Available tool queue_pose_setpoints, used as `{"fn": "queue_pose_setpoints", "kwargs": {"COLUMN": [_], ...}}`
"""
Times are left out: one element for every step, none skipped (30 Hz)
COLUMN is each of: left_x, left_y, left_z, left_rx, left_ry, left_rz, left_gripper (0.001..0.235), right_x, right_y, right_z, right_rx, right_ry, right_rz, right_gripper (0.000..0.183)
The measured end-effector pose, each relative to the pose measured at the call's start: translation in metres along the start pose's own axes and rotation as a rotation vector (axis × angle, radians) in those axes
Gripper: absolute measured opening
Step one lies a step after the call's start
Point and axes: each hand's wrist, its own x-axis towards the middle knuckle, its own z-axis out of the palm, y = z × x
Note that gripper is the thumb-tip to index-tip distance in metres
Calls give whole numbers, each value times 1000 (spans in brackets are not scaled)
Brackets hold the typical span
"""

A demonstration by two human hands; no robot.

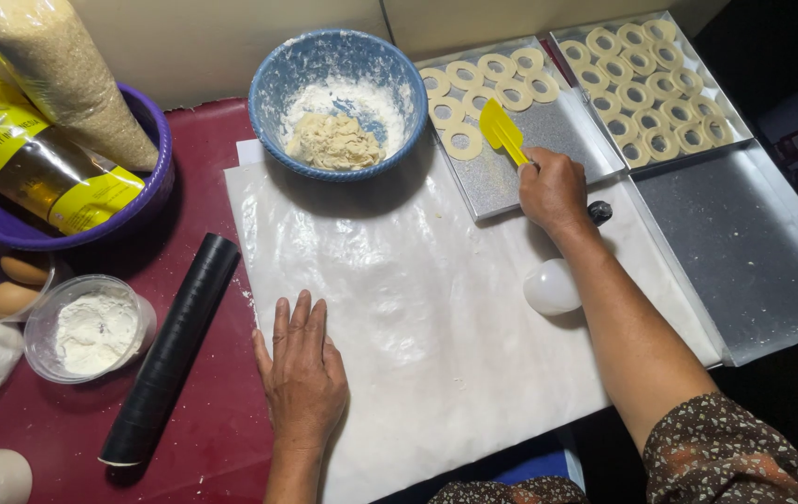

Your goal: Rolling out pastry dough and using a circular mold and punch to cut out donut shapes.

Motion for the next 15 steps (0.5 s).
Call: {"fn": "queue_pose_setpoints", "kwargs": {"left_x": [0, 0, -1, -1, -1, 0, 0, 0, 0, 0, 0, 0, 1, 1, 0], "left_y": [0, 0, -1, -1, -1, -1, -1, -1, -1, 0, 0, 0, 1, 1, 1], "left_z": [0, 0, 0, 1, 1, 1, 1, 1, 1, 0, 0, 0, -1, -1, -1], "left_rx": [1, 2, 3, 3, 4, 4, 5, 9, 12, 12, 7, 1, 2, 1, 1], "left_ry": [0, -2, -4, -5, 0, 5, 4, -3, -9, -10, -12, -13, -11, -7, -5], "left_rz": [0, -1, -3, -5, 3, 10, 9, 5, 1, 2, -3, -8, -9, -4, -1], "left_gripper": [49, 49, 49, 49, 49, 49, 49, 49, 49, 49, 49, 49, 49, 48, 48], "right_x": [-1, -1, -2, -5, -6, -8, -9, -10, -11, -11, -10, -10, -9, -8, -8], "right_y": [-1, -2, -3, -8, -13, -18, -20, -21, -23, -19, -15, -11, -9, -7, -5], "right_z": [0, -1, -1, -4, -7, -10, -11, -12, -14, -12, -10, -9, -7, -6, -4], "right_rx": [1, -13, -28, -28, -12, 5, 5, 14, 21, 21, 6, -8, -8, -40, -72], "right_ry": [-1, -14, -28, -29, -54, -79, -80, -100, -119, -119, -96, -74, -73, -40, -9], "right_rz": [0, -1, -2, -2, 19, 40, 41, 71, 102, 103, 62, 21, 19, -7, -34], "right_gripper": [26, 26, 25, 25, 27, 28, 28, 29, 30, 30, 30, 29, 29, 29, 29]}}
